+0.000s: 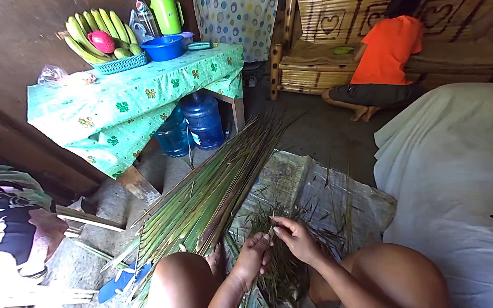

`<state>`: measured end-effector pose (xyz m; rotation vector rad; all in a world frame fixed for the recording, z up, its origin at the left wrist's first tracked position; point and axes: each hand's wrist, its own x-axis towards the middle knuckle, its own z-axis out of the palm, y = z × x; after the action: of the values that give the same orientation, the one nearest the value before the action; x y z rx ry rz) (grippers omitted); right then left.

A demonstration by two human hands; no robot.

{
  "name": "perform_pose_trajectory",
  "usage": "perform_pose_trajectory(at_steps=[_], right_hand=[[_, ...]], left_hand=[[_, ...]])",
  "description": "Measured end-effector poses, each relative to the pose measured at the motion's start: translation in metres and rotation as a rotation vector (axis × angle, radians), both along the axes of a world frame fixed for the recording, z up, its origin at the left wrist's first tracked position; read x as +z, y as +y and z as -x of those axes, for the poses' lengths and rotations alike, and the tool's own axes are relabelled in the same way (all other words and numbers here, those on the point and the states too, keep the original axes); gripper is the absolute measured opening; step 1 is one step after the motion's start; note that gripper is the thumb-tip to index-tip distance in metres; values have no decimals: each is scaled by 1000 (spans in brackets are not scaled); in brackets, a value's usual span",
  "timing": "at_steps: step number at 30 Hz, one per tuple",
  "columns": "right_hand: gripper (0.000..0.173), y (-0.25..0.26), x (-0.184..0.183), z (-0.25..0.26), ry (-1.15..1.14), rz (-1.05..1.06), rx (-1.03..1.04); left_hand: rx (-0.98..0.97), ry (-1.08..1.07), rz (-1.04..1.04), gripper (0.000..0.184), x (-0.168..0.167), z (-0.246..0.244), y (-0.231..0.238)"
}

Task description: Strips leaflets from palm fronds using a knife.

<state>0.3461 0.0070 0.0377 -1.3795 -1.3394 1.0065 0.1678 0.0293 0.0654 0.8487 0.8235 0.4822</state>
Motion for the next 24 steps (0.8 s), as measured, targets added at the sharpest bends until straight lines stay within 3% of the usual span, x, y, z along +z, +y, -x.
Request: perform_pose_trajectory(at_steps=[11, 16, 24], right_hand=[[32, 12, 2, -23, 345, 105, -170], [36, -5, 14, -3, 249, 165, -25], [32, 0, 16, -6, 273, 209, -96]], left_hand=[[-65, -19, 21, 29, 0, 2, -3], [-49, -21, 21, 29, -2, 2, 0], [-52, 83, -151, 24, 0, 0, -6]])
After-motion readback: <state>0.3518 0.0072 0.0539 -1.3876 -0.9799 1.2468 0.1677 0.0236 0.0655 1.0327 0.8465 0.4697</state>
